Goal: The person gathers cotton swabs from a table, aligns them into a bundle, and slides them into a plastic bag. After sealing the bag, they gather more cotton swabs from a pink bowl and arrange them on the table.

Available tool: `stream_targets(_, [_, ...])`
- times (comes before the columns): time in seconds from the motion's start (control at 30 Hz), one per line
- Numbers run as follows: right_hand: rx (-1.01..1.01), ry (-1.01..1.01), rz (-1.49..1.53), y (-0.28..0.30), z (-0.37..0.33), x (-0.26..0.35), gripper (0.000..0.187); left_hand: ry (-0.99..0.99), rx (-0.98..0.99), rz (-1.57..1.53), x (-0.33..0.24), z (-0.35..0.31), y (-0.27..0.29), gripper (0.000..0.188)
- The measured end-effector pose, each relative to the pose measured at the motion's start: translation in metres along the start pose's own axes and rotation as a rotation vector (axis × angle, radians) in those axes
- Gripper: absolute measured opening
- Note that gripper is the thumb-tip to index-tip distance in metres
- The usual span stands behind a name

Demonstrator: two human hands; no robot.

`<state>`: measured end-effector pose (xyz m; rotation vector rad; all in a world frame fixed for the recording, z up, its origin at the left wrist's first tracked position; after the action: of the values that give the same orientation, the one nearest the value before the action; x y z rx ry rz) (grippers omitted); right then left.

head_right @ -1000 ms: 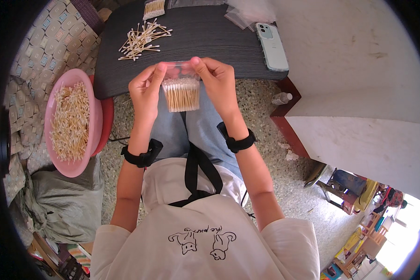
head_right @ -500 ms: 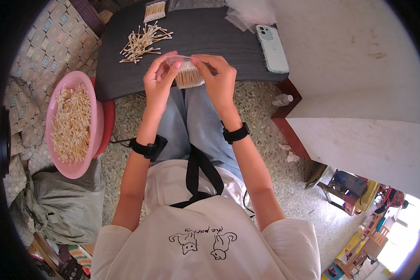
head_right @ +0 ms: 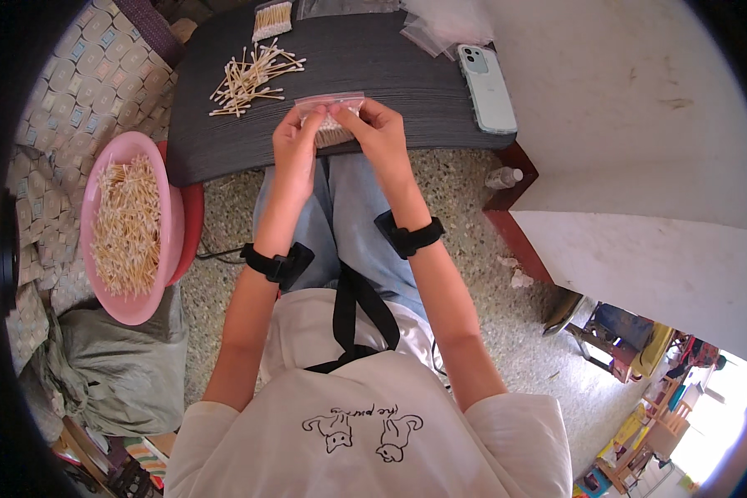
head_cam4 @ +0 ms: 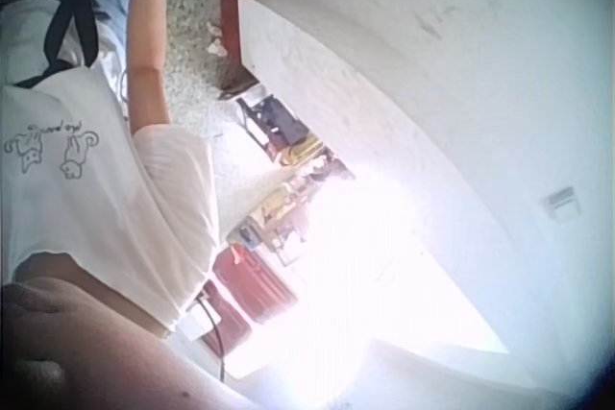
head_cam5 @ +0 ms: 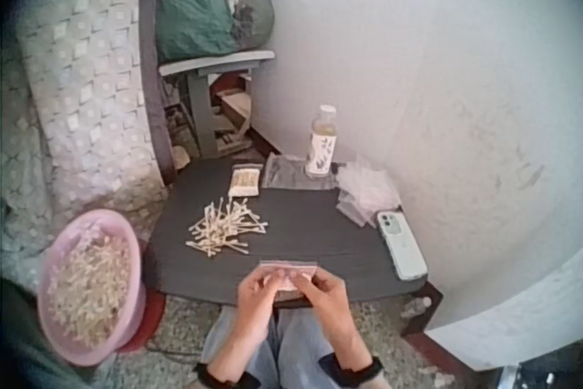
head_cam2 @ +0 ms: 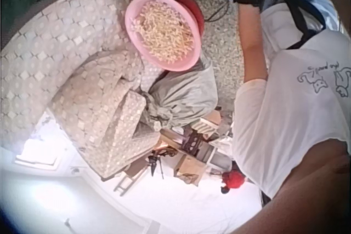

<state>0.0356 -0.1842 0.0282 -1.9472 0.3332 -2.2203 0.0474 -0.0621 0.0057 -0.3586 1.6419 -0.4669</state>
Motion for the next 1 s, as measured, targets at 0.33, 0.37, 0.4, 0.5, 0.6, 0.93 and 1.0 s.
stream_targets(0.33, [-0.099, -0.076, 0.069, 0.007, 0.0, -0.014, 0.019, -0.016, 0.013, 0.039, 0.003, 0.001, -0.008, 0.026])
stream_targets(0.37, [-0.12, -0.108, 0.09, 0.008, 0.0, -0.018, 0.019, -0.012, -0.026, 0.021, 0.006, 0.002, -0.001, 0.028])
stream_targets(0.4, [-0.124, -0.111, 0.089, 0.008, 0.0, -0.018, 0.019, 0.001, -0.063, 0.004, 0.007, 0.0, 0.004, 0.031])
stream_targets(0.5, [-0.145, -0.09, 0.096, 0.006, 0.001, -0.017, 0.023, 0.022, -0.012, 0.021, 0.007, 0.004, 0.005, 0.031])
stream_targets(0.6, [-0.174, -0.041, 0.076, 0.005, 0.001, -0.017, 0.026, 0.021, 0.035, 0.043, 0.005, 0.004, 0.002, 0.034])
stream_targets(0.93, [-0.226, 0.433, -0.648, -0.013, -0.023, 0.049, 0.028, -0.622, -0.212, 0.812, -0.065, -0.031, -0.018, 0.029])
stream_targets(1.0, [-0.221, 0.466, -0.723, -0.016, -0.027, 0.054, 0.026, -0.568, -0.222, 0.77, -0.064, -0.032, -0.016, 0.033])
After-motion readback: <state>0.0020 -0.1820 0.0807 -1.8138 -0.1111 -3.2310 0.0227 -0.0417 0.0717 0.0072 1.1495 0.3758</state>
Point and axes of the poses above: each hand's wrist, its own z-axis towards the middle knuckle, its own y-axis out of the back of the hand, x = y × z, the point moved 8 cm from there along z, towards the middle knuckle, and after that the axes turned 6 degrees about y, right-handed, at the moved point
